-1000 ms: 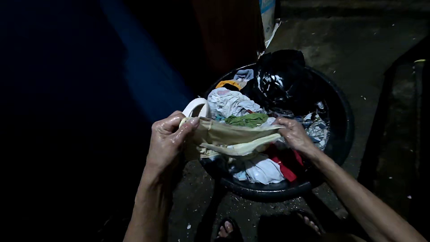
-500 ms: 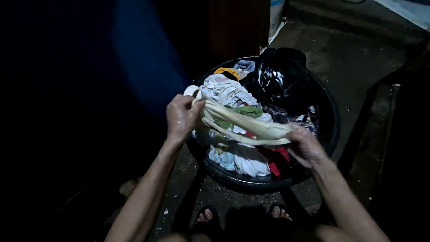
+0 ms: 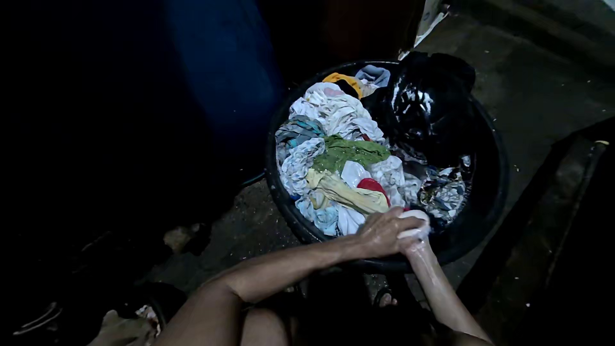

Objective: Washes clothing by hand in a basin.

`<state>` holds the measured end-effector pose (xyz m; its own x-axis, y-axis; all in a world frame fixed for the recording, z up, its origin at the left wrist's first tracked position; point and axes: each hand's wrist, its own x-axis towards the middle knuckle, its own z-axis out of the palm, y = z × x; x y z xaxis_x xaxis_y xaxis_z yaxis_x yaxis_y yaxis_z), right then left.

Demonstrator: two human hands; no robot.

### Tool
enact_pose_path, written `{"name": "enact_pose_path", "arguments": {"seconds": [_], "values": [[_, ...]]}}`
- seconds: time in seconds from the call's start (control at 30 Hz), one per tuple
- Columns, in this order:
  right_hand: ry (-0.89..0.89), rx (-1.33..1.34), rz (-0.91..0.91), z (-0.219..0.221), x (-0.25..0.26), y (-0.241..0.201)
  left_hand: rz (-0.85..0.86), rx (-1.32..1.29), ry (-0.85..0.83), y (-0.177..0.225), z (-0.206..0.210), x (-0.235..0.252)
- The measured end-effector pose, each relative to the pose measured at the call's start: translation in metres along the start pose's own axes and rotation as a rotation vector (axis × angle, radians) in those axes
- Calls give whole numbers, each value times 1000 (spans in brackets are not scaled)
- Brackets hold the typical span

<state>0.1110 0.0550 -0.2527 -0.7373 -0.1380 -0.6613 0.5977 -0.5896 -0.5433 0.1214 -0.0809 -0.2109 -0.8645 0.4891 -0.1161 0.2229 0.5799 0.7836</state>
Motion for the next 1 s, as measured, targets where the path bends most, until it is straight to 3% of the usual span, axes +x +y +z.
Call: {"name": "enact_pose_path", "arguments": {"seconds": [0.13, 0.23, 0.33, 0.4, 0.43, 0.5, 0.53, 0.6, 0.7, 0.77, 0.87, 0.93, 1.0], "values": [[117, 60, -4, -6, 10, 13, -256, 321, 62, -116, -33, 6], [166, -12, -67, -10, 16, 20, -463, 457, 173, -144, -79, 8], [179, -32, 106, 8, 3, 3, -513, 467, 229, -106, -82, 13], [127, -35, 180, 9, 2, 0, -352, 355, 272, -50, -64, 12], [125, -1, 176, 7, 4, 3, -252, 297, 234, -25, -47, 11], [118, 71, 72, -2, 6, 11, -168, 165, -2, 4, -11, 11], [151, 112, 47, -5, 7, 12, -177, 128, -107, 3, -1, 11], [205, 133, 54, -9, 14, 13, -249, 197, -126, -36, -4, 11], [202, 106, 38, -29, 32, 17, -445, 446, 53, -113, -48, 11], [264, 84, 34, -9, 18, 13, -560, 535, 140, -133, -77, 10], [292, 43, 89, 7, 7, 9, -559, 518, 174, -90, -76, 13], [273, -27, 103, 5, 12, 11, -356, 426, 189, -37, -55, 15], [271, 1, 84, 2, 13, 14, -201, 300, 31, 3, -25, 19]]}}
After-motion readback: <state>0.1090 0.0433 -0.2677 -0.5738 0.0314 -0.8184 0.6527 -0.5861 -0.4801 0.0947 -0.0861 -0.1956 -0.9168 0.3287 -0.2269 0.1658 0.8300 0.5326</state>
